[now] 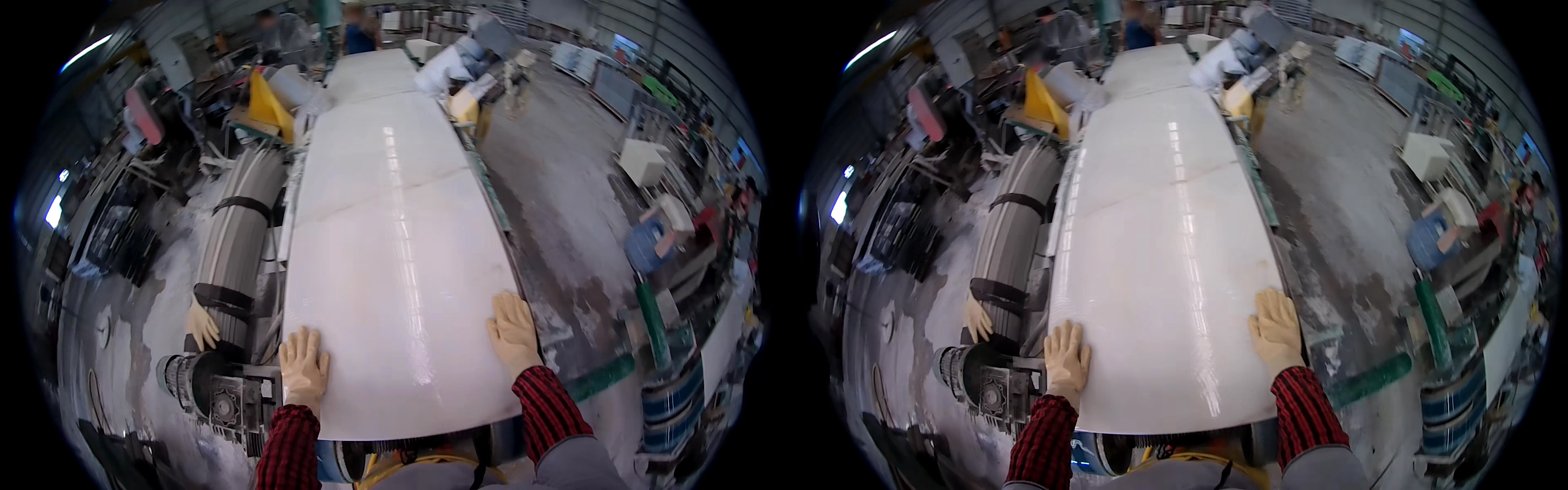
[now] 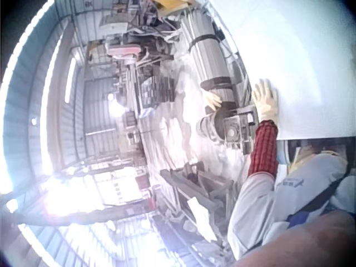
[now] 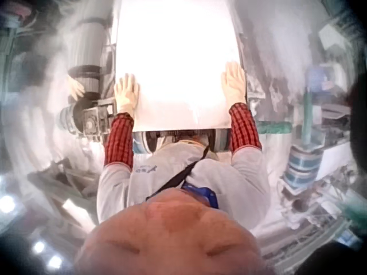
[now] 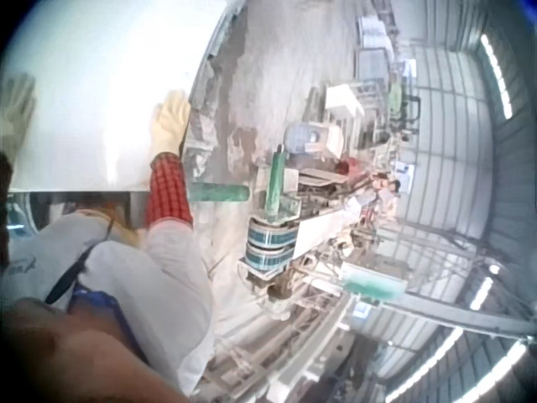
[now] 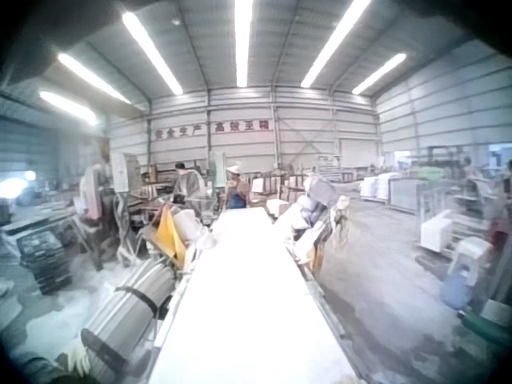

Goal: The person manually guides large white rectangular tiles through a conveyor belt polishing machine in a factory. They use both hands to steady the tiles as they move along the rollers and then remove the finished tiles from the end of the line.

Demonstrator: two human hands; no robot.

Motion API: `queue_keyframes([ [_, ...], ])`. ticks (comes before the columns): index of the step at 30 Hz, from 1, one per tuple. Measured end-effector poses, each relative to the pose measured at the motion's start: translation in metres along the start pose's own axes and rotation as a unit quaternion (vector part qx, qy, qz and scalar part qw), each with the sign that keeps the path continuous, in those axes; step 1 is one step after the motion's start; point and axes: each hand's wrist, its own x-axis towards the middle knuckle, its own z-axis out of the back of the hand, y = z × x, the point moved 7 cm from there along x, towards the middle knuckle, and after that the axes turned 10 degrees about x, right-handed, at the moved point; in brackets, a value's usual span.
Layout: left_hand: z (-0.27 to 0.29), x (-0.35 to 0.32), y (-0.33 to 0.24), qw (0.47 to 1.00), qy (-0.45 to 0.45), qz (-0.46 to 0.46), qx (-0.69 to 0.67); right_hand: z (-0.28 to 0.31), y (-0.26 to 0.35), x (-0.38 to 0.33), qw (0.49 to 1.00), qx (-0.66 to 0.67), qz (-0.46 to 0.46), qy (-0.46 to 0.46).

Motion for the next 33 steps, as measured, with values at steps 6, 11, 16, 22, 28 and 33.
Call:
queue_keyframes([
  [6, 0.013, 0.017, 0.002, 1.0, -0.016, 0.011, -0.006, -0.03, -0.026, 0.039, 1.0, 0.01, -0.019, 0.021],
  [11, 0.013, 0.02, 0.004, 0.999, 0.028, 0.02, 0.008, -0.034, -0.032, 0.053, 1.0, 0.01, -0.004, -0.013],
  [16, 0.014, 0.019, 0.005, 0.999, -0.028, 0.003, 0.027, -0.034, -0.033, 0.048, 0.999, 0.013, -0.001, -0.039],
  [22, -0.009, 0.018, 0.016, 0.999, -0.011, 0.034, 0.009, -0.022, -0.029, -0.024, 0.999, 0.025, -0.044, 0.013],
  [28, -0.01, 0.017, 0.018, 0.999, -0.036, 0.017, 0.004, 0.016, 0.006, -0.14, 0.986, 0.041, -0.145, 0.067],
  [33, -0.019, 0.019, 0.02, 0.995, 0.055, 0.072, 0.029, 0.051, 0.049, -0.182, 0.989, -0.049, -0.132, -0.048],
])
